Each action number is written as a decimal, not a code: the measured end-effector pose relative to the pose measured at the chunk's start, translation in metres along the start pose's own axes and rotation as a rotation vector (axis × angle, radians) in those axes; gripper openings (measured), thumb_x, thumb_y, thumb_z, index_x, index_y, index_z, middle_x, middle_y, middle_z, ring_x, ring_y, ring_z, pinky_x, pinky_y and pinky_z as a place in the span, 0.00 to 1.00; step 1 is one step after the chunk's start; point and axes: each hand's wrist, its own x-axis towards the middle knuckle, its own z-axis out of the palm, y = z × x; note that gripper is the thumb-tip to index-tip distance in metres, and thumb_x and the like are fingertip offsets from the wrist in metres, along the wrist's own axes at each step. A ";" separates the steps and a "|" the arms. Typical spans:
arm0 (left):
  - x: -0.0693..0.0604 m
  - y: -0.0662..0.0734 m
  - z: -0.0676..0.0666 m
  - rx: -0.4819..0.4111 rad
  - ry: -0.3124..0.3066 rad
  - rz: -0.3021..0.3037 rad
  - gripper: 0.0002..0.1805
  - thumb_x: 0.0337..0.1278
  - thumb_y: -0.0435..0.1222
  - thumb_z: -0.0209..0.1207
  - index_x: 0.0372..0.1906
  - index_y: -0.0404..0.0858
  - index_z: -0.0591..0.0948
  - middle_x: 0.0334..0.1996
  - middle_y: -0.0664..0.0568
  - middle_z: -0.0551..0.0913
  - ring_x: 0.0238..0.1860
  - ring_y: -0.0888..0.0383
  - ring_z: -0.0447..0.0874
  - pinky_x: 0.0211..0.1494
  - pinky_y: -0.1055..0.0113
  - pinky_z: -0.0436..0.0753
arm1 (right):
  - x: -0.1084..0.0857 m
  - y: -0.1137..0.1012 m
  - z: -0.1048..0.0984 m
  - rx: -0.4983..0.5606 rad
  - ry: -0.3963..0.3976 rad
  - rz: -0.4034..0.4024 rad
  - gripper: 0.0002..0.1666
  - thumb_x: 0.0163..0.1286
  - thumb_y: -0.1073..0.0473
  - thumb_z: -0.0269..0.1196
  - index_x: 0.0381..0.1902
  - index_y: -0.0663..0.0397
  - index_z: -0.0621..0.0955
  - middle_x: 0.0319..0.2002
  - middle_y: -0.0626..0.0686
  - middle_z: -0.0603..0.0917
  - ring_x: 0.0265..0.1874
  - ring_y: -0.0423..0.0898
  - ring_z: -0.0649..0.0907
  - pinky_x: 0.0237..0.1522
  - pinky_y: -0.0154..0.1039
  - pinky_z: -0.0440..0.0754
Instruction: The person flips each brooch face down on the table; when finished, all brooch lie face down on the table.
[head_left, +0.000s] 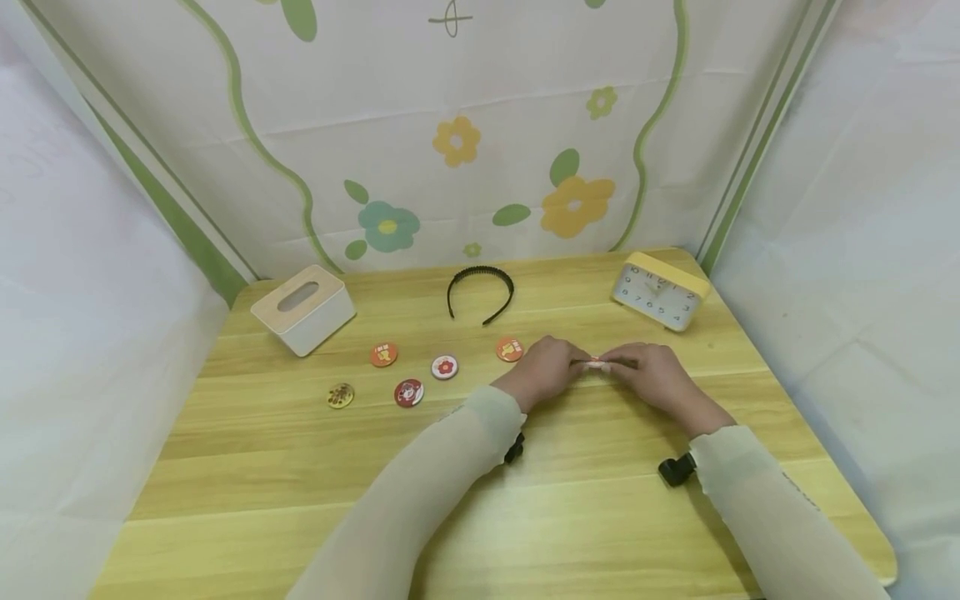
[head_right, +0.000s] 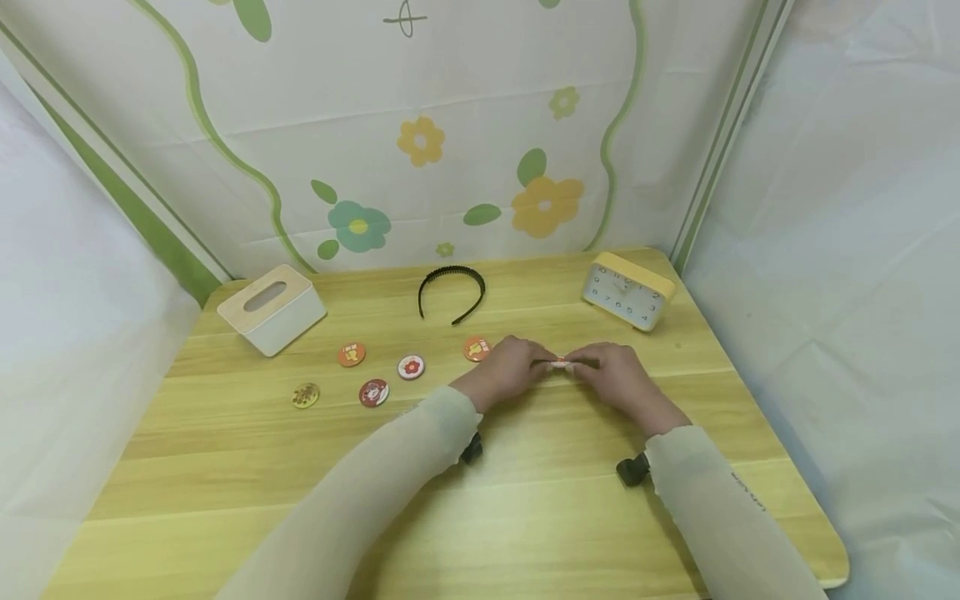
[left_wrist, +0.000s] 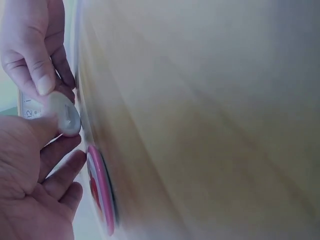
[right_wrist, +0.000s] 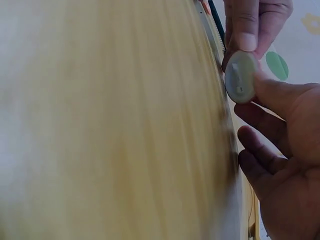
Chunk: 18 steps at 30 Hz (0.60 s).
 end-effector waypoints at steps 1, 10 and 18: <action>0.000 0.001 0.000 0.025 0.008 0.006 0.17 0.84 0.47 0.58 0.65 0.53 0.89 0.62 0.61 0.90 0.66 0.61 0.87 0.71 0.65 0.83 | 0.000 0.000 0.000 0.004 0.008 -0.002 0.15 0.82 0.49 0.67 0.56 0.47 0.92 0.59 0.57 0.92 0.64 0.63 0.86 0.68 0.66 0.81; 0.000 0.005 -0.003 0.067 0.086 -0.011 0.15 0.86 0.44 0.56 0.48 0.51 0.94 0.39 0.60 0.92 0.39 0.64 0.85 0.48 0.69 0.84 | 0.002 -0.004 0.001 0.039 0.045 -0.018 0.13 0.81 0.57 0.68 0.58 0.52 0.90 0.57 0.58 0.92 0.61 0.62 0.89 0.65 0.65 0.84; 0.003 0.005 0.000 -0.003 0.117 -0.028 0.17 0.85 0.43 0.58 0.34 0.49 0.91 0.29 0.62 0.85 0.31 0.64 0.78 0.39 0.71 0.78 | 0.006 -0.006 0.007 0.096 -0.022 0.033 0.21 0.74 0.64 0.73 0.60 0.48 0.79 0.59 0.56 0.88 0.62 0.58 0.86 0.69 0.62 0.81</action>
